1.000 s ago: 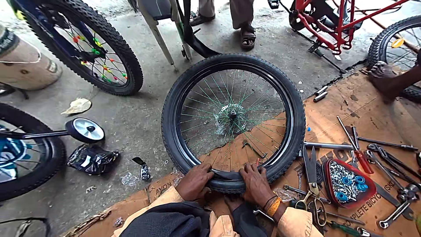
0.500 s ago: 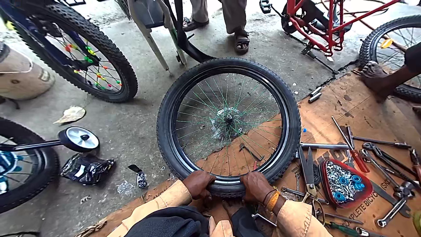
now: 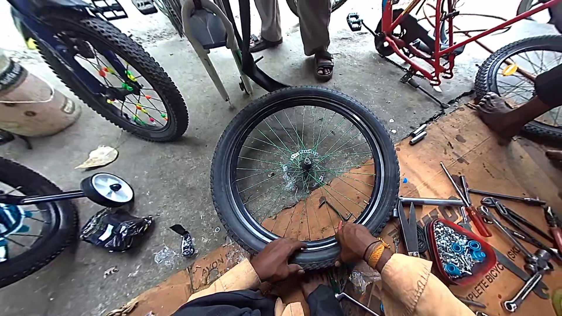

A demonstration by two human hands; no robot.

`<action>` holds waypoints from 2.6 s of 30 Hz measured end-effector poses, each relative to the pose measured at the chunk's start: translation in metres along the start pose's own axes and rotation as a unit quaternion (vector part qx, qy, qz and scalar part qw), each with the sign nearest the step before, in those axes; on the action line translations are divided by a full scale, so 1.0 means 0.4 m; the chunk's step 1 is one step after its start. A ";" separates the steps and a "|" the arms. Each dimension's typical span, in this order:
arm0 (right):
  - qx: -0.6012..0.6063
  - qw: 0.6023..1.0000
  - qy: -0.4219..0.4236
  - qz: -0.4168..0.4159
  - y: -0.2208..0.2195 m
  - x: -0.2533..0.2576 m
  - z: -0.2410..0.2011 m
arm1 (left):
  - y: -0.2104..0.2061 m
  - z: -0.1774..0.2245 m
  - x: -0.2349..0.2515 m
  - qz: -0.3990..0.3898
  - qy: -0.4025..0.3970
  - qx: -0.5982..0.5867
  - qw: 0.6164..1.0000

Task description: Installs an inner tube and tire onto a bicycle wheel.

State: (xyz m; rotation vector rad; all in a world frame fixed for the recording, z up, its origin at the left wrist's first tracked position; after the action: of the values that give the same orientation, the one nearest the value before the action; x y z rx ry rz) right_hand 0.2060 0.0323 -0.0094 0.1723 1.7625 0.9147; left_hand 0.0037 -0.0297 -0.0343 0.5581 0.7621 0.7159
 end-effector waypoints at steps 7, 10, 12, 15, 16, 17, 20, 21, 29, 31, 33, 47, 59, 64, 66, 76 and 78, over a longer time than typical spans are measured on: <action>-0.017 0.998 -0.044 0.033 0.016 -0.016 0.062 | 0.005 0.001 0.008 -0.017 -0.007 0.010 1.000; -0.013 0.999 -0.050 0.002 0.027 -0.007 0.048 | 0.002 0.000 0.012 -0.029 -0.004 0.014 0.999; -0.013 0.999 -0.045 -0.027 0.030 0.008 0.039 | 0.005 0.000 0.007 -0.034 -0.007 0.028 0.999; -0.016 0.999 -0.010 -0.051 0.022 0.013 0.019 | 0.016 -0.009 -0.015 -0.032 -0.001 0.050 0.998; -0.007 0.999 0.014 -0.045 0.017 0.011 0.012 | 0.021 -0.013 -0.028 -0.027 0.007 0.053 0.998; 0.020 0.999 0.041 -0.030 0.014 0.010 0.005 | 0.027 -0.019 -0.041 -0.016 0.012 0.052 0.998; 0.167 0.980 0.094 0.061 0.013 0.001 -0.033 | 0.043 -0.019 -0.067 0.016 0.010 0.017 1.000; 0.213 0.967 0.099 0.094 0.014 -0.006 -0.056 | 0.044 -0.012 -0.068 0.021 0.004 0.003 1.000; 0.301 0.628 -0.176 0.696 0.006 -0.143 0.080 | 0.067 -0.009 -0.034 0.074 -0.019 -0.070 0.995; 0.471 0.546 -0.274 0.636 -0.052 -0.153 0.157 | 0.067 -0.016 -0.025 0.080 0.001 -0.067 0.995; 0.712 0.396 -0.264 0.516 -0.115 -0.113 0.172 | 0.062 -0.009 -0.005 0.067 0.017 -0.083 0.994; 0.870 0.225 -0.222 0.379 -0.220 -0.042 0.006 | 0.077 -0.026 0.049 0.320 0.125 -0.389 0.854; 0.926 0.134 -0.188 0.299 -0.259 -0.026 -0.083 | 0.033 0.074 0.088 -0.002 0.020 -0.056 0.998; 0.909 0.157 -0.196 0.333 -0.257 -0.034 -0.086 | 0.015 0.049 0.119 -0.012 0.070 -0.125 0.990; 0.896 0.166 -0.203 0.359 -0.239 -0.052 -0.062 | 0.012 0.044 0.119 0.004 0.071 -0.124 0.990; 0.814 0.323 -0.276 0.395 -0.128 -0.049 0.206 | 0.016 0.006 0.092 0.022 0.026 -0.075 0.997; 0.829 0.301 -0.263 0.391 -0.142 -0.044 0.204 | 0.020 0.002 0.084 0.024 0.031 -0.076 0.996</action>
State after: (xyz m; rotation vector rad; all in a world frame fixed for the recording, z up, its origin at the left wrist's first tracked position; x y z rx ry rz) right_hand 0.3011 0.0239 -0.0424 2.4852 1.0685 -0.8806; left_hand 0.0184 0.0003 -0.0423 0.4181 0.7473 0.8318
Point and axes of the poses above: each hand's wrist, its own x-axis towards the middle knuckle, its own y-axis out of the back of the hand, z = x × y, the point moved 5 cm from there along x, towards the middle knuckle, and after that the axes turned 12 degrees about z, right-handed, at the moved point
